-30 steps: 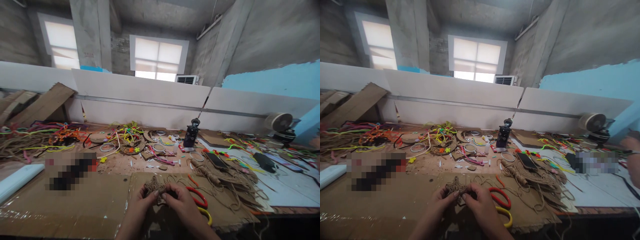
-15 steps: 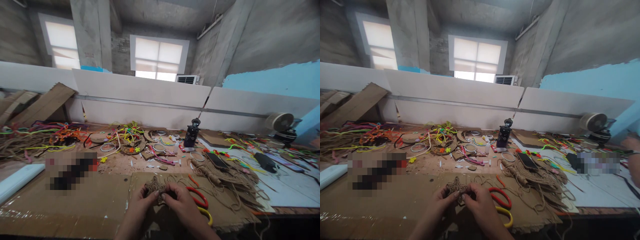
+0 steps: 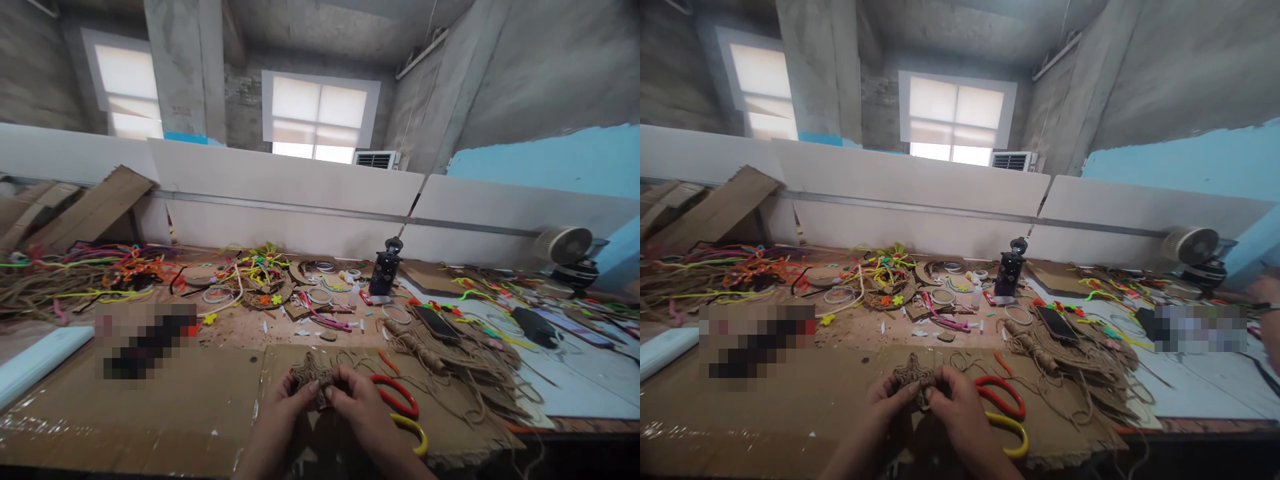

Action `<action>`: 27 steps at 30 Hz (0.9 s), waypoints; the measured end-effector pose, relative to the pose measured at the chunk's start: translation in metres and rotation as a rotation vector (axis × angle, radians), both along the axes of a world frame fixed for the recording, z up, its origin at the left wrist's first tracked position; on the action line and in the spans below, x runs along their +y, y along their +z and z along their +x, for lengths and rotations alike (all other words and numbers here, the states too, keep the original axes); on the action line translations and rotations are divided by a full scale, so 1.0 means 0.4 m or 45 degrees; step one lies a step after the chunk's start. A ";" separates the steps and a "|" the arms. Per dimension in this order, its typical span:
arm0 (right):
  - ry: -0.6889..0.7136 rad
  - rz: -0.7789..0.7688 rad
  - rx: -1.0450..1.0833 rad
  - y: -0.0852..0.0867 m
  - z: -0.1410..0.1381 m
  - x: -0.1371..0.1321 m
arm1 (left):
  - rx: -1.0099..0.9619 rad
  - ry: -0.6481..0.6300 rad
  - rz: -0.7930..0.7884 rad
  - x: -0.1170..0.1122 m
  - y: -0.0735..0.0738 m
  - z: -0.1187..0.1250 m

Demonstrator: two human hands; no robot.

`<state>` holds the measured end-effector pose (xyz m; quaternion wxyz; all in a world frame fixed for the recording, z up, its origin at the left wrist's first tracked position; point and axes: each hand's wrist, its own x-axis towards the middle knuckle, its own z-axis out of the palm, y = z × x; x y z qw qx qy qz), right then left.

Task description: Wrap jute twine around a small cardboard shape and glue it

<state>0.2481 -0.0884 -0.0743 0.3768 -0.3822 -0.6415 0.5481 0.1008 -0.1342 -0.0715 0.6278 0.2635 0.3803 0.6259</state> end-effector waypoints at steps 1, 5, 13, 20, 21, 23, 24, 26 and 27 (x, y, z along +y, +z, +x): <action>0.017 -0.059 0.040 -0.005 0.001 0.004 | -0.016 0.014 -0.005 0.002 -0.005 -0.004; 0.026 -0.137 0.081 -0.009 0.021 0.009 | -0.014 0.111 -0.051 0.010 -0.023 -0.018; 0.021 0.107 -0.200 0.052 0.082 -0.018 | -0.062 0.090 0.003 0.027 -0.044 -0.010; -0.018 0.191 -0.124 0.068 0.057 -0.003 | 0.059 -0.067 -0.082 -0.001 -0.010 0.001; -0.009 0.186 -0.126 0.064 0.054 0.002 | 0.079 -0.086 -0.090 -0.004 -0.010 0.002; -0.006 0.167 -0.145 0.055 0.050 0.010 | 0.102 -0.099 -0.078 -0.005 -0.016 0.002; -0.012 0.150 -0.148 0.051 0.049 0.013 | 0.106 -0.099 -0.063 -0.004 -0.020 0.002; -0.034 0.102 -0.122 0.042 0.047 0.016 | 0.104 -0.109 -0.031 0.000 -0.027 0.001; -0.041 0.078 -0.100 0.037 0.046 0.016 | 0.100 -0.120 -0.012 0.002 -0.028 0.001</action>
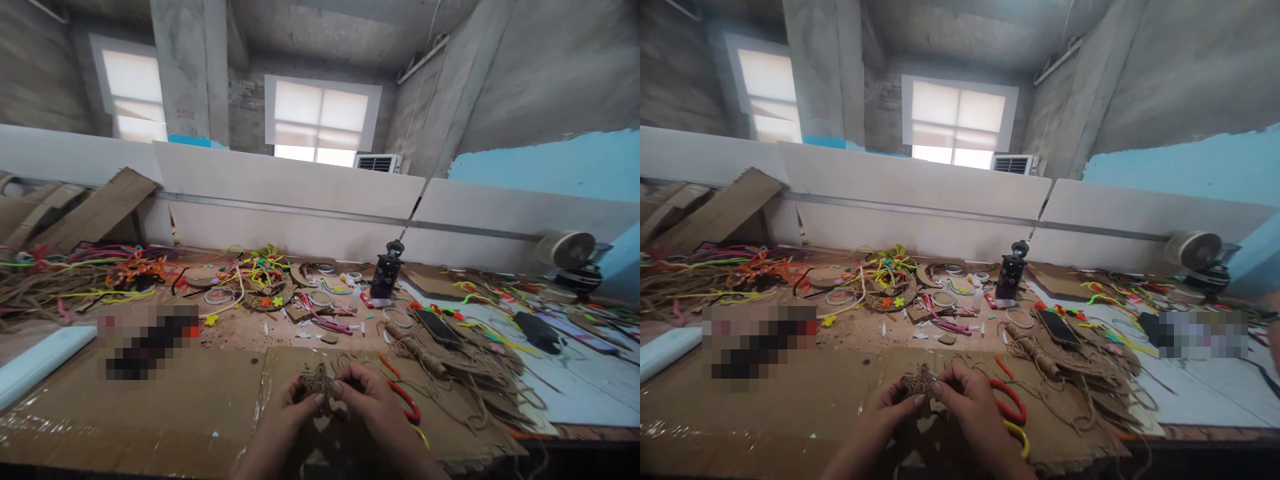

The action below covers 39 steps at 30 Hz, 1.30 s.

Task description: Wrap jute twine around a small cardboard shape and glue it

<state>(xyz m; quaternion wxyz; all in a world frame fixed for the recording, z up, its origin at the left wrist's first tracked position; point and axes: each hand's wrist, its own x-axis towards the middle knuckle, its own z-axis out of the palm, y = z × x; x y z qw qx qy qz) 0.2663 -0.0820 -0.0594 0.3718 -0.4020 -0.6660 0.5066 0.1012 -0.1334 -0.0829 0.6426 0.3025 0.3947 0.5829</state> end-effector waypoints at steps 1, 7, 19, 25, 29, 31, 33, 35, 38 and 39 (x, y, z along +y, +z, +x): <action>-0.010 -0.019 0.031 -0.005 -0.002 -0.001 | -0.005 -0.008 0.029 0.001 0.000 -0.001; -0.104 -0.083 0.259 -0.043 -0.020 -0.019 | -0.006 0.111 0.090 0.006 -0.006 -0.012; 0.003 -0.036 0.120 -0.005 0.001 -0.022 | 0.035 0.065 0.137 -0.006 -0.001 0.003; -0.098 -0.122 0.278 -0.024 -0.008 -0.016 | 0.189 0.095 0.141 -0.007 0.030 -0.008; -0.025 -0.019 0.258 -0.024 -0.007 -0.014 | 0.170 0.092 0.112 -0.014 0.036 -0.002; 0.006 0.002 0.231 -0.016 -0.008 -0.013 | 0.197 0.094 0.128 -0.014 0.032 0.000; 0.016 -0.052 0.229 -0.012 -0.013 -0.014 | 0.222 0.092 0.143 -0.012 0.027 0.001; -0.005 -0.123 0.275 -0.014 -0.020 -0.015 | 0.205 0.090 0.145 -0.010 0.025 0.001; -0.043 -0.141 0.391 -0.024 -0.031 -0.019 | 0.146 0.127 0.141 -0.009 0.025 -0.003; -0.049 -0.135 0.413 -0.027 -0.033 -0.021 | 0.132 0.152 0.139 -0.010 0.025 -0.004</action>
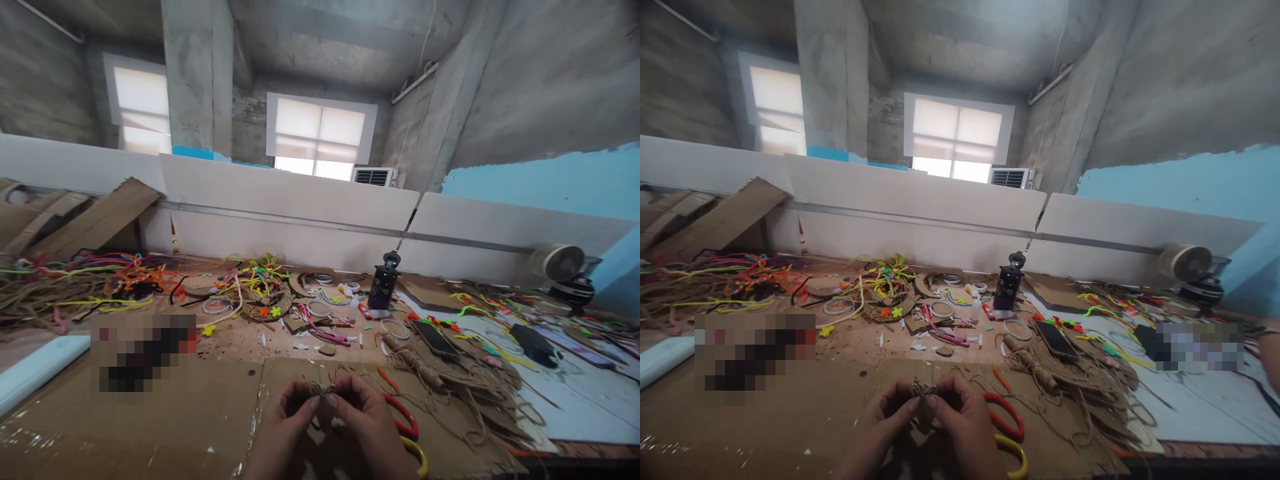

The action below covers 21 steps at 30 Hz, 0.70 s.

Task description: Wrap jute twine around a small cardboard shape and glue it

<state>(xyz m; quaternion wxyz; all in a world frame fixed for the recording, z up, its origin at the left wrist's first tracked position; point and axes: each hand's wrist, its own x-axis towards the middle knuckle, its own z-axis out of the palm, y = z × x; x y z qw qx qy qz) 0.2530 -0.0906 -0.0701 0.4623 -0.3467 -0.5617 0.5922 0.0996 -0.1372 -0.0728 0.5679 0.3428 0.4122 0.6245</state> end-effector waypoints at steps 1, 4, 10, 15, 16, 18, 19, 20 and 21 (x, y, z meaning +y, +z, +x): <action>0.000 0.009 0.004 -0.001 -0.002 -0.003 | -0.013 0.029 0.004 0.000 -0.001 -0.001; 0.020 0.039 -0.024 0.000 -0.002 -0.010 | -0.042 0.069 0.047 0.000 -0.010 -0.004; 0.040 0.060 -0.033 -0.008 0.004 -0.014 | -0.125 0.037 0.156 0.010 -0.045 -0.003; 0.082 0.057 -0.017 -0.014 0.002 -0.019 | -0.137 0.031 0.143 0.003 -0.029 -0.001; 0.051 0.044 0.005 -0.014 -0.001 -0.019 | -0.131 0.023 0.117 -0.001 -0.021 0.000; -0.045 0.028 0.043 -0.015 -0.005 -0.018 | -0.126 0.001 0.072 -0.006 -0.009 0.000; -0.077 0.027 0.054 -0.016 -0.007 -0.015 | -0.129 -0.006 0.060 -0.007 -0.008 0.000; -0.091 0.030 0.062 -0.018 -0.009 -0.012 | -0.131 0.000 0.064 -0.006 -0.009 0.000; -0.090 0.032 0.072 -0.020 -0.009 -0.009 | -0.129 0.007 0.066 -0.004 -0.013 -0.001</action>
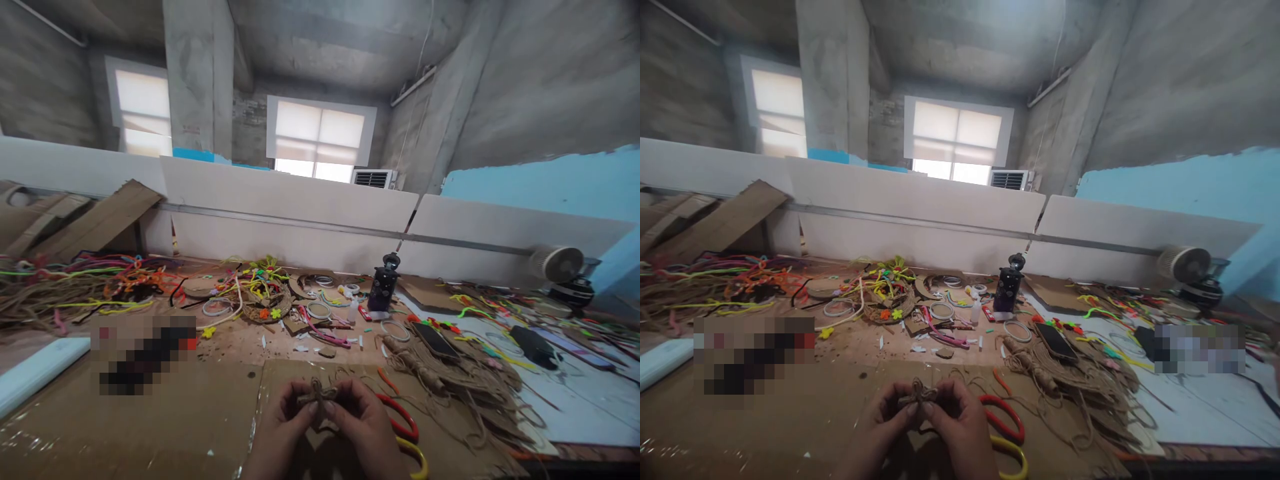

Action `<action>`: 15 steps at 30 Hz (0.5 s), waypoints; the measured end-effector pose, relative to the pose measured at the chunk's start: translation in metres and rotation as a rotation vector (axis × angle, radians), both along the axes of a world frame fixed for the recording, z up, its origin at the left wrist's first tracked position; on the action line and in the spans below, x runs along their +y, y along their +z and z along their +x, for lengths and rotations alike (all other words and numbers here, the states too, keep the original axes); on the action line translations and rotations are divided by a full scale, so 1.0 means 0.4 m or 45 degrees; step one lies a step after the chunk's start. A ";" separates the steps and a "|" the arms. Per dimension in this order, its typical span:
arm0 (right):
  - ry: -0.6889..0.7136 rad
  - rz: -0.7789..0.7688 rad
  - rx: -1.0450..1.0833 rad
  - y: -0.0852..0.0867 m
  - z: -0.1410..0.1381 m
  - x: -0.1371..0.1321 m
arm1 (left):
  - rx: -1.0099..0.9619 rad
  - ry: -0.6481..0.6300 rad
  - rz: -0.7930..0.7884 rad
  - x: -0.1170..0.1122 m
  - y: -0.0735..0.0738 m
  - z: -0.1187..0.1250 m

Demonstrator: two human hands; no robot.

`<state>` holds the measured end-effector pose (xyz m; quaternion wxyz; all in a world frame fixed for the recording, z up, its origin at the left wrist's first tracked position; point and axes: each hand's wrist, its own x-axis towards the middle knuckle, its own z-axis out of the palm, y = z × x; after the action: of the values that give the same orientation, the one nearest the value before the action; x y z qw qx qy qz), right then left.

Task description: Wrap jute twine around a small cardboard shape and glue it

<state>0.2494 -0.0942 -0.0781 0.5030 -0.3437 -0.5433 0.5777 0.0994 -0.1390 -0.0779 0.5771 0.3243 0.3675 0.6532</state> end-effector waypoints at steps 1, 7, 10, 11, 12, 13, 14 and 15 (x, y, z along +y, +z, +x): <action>0.009 0.001 0.007 -0.001 0.000 0.003 | 0.003 0.016 0.004 0.003 -0.005 0.000; -0.043 0.063 -0.084 0.014 0.010 0.006 | 0.033 -0.037 -0.047 0.009 -0.004 0.001; -0.010 0.068 -0.150 0.025 0.016 0.003 | 0.005 -0.036 -0.125 0.008 0.001 0.001; 0.012 0.060 -0.171 0.026 0.019 0.002 | -0.032 -0.005 -0.144 0.009 -0.001 0.001; 0.035 0.049 -0.188 0.025 0.023 0.001 | -0.072 0.030 -0.152 0.011 -0.005 0.001; 0.060 0.041 -0.198 0.022 0.026 0.001 | -0.112 0.066 -0.147 0.013 -0.010 0.001; 0.084 0.040 -0.205 0.017 0.029 0.001 | -0.144 0.093 -0.127 0.015 -0.014 0.002; 0.104 0.047 -0.211 0.011 0.031 0.002 | -0.161 0.108 -0.100 0.017 -0.018 0.003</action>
<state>0.2619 -0.0936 -0.0735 0.4387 -0.3586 -0.6071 0.5572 0.1005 -0.1321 -0.0851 0.5832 0.2436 0.3693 0.6813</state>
